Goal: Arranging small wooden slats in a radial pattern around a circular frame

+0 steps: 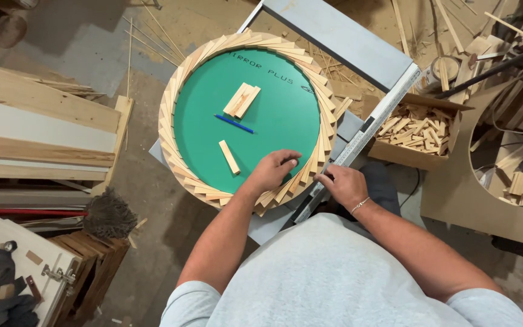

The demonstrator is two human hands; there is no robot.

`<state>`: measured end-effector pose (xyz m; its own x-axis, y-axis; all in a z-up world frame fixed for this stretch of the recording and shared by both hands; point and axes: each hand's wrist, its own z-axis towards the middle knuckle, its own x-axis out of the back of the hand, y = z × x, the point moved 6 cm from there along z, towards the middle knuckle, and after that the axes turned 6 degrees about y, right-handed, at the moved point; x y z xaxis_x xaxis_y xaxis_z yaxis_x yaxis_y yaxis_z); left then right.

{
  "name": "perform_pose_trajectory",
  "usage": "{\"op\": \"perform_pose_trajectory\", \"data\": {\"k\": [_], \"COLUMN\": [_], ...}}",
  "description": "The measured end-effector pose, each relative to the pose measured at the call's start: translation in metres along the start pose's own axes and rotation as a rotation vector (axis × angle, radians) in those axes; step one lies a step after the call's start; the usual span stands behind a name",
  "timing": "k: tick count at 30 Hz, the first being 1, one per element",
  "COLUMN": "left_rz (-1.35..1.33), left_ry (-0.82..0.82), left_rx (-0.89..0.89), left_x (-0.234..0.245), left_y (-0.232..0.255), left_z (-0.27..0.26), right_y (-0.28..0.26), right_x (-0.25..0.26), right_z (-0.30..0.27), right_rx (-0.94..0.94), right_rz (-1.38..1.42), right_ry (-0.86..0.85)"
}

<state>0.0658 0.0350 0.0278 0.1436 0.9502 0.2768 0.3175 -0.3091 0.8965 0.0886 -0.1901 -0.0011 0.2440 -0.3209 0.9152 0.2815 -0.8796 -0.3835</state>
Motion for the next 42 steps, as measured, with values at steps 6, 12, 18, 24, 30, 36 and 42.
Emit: {"op": "perform_pose_trajectory", "data": {"k": [6, 12, 18, 24, 30, 36, 42], "left_rz": [0.018, 0.049, 0.064, 0.058, 0.060, 0.067, 0.074], "left_ry": [0.003, 0.016, 0.040, 0.042, 0.052, 0.076, 0.126], "left_rx": [0.009, 0.003, 0.003, 0.007, -0.008, -0.008, 0.032], "left_x": [-0.002, -0.002, 0.001, 0.000, 0.001, -0.003, -0.003], "left_y": [-0.010, -0.008, 0.001, -0.004, -0.003, -0.009, -0.005], "left_z": [0.002, -0.001, -0.003, -0.002, -0.002, 0.001, -0.002], "right_y": [0.002, 0.002, 0.006, -0.006, -0.004, -0.013, -0.001], "right_x": [-0.004, -0.004, -0.008, 0.007, 0.005, 0.018, 0.033], "right_z": [0.000, 0.001, 0.004, 0.002, 0.005, 0.007, 0.009], "right_rx": [0.003, 0.004, 0.008, 0.018, 0.044, 0.121, 0.166], "right_rz": [-0.028, -0.030, -0.064, -0.026, -0.048, -0.054, -0.015], "right_ry": [-0.003, -0.037, -0.041, -0.044, -0.041, -0.058, -0.077]}}
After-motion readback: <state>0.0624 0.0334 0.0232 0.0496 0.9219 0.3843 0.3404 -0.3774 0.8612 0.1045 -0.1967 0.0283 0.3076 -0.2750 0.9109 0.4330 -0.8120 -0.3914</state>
